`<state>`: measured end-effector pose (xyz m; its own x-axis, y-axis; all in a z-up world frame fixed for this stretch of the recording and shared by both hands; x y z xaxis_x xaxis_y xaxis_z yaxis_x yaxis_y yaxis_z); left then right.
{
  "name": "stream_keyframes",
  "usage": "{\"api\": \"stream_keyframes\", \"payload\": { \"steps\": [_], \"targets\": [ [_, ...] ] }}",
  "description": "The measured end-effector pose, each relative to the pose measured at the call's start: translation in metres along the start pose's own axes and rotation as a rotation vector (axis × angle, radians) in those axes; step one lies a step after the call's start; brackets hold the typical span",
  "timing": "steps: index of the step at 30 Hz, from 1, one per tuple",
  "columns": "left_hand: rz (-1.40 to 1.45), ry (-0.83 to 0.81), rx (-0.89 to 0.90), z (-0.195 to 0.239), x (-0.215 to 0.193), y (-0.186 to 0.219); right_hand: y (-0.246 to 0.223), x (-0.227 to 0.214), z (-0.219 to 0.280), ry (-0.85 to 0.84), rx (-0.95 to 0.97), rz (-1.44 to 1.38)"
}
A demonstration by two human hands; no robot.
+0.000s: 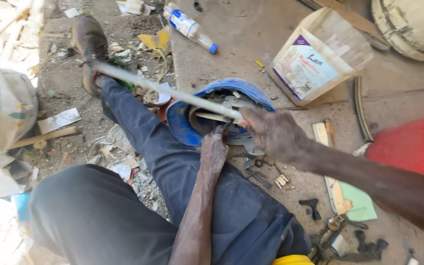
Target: Repairing the internal suspension and straps of a blue hard hat while sitting on the ground.
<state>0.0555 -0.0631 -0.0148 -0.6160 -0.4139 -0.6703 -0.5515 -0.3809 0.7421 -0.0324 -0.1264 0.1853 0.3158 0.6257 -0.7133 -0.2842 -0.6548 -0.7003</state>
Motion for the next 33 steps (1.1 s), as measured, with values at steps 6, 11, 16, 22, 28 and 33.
{"api": "stream_keyframes", "payload": {
  "steps": [6, 11, 16, 22, 28, 33],
  "targets": [
    [0.007, 0.035, 0.029, 0.007, -0.024, 0.024, -0.013, -0.003, 0.0, -0.004, -0.055, 0.089],
    [-0.029, 0.029, 0.043, 0.005, -0.001, 0.01, -0.011, -0.01, 0.001, -0.013, -0.049, -0.062],
    [-0.089, 0.025, 0.082, 0.012, -0.016, 0.03, 0.06, 0.018, 0.026, -0.016, 0.21, 0.051],
    [-0.014, 0.076, 0.052, 0.01, -0.023, 0.025, 0.096, -0.027, 0.123, 0.535, 0.282, -0.199],
    [-0.008, 0.187, 0.003, 0.002, 0.002, -0.01, 0.171, -0.041, 0.212, 0.671, 0.598, -0.048],
    [0.036, 0.237, 0.002, 0.006, -0.013, 0.0, 0.231, 0.017, 0.269, 0.545, 0.845, -0.033]
  ]
}}
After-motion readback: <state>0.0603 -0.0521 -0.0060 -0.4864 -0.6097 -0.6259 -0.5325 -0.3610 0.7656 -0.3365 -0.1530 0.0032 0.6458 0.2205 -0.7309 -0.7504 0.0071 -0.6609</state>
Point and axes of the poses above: each hand's wrist, its own z-axis away from the middle knuckle, its own x-axis out of the palm, y = z × x, the point moved 8 cm from there along -z, towards the middle knuckle, and after that the axes turned 14 degrees about -z, right-handed, at the moved point
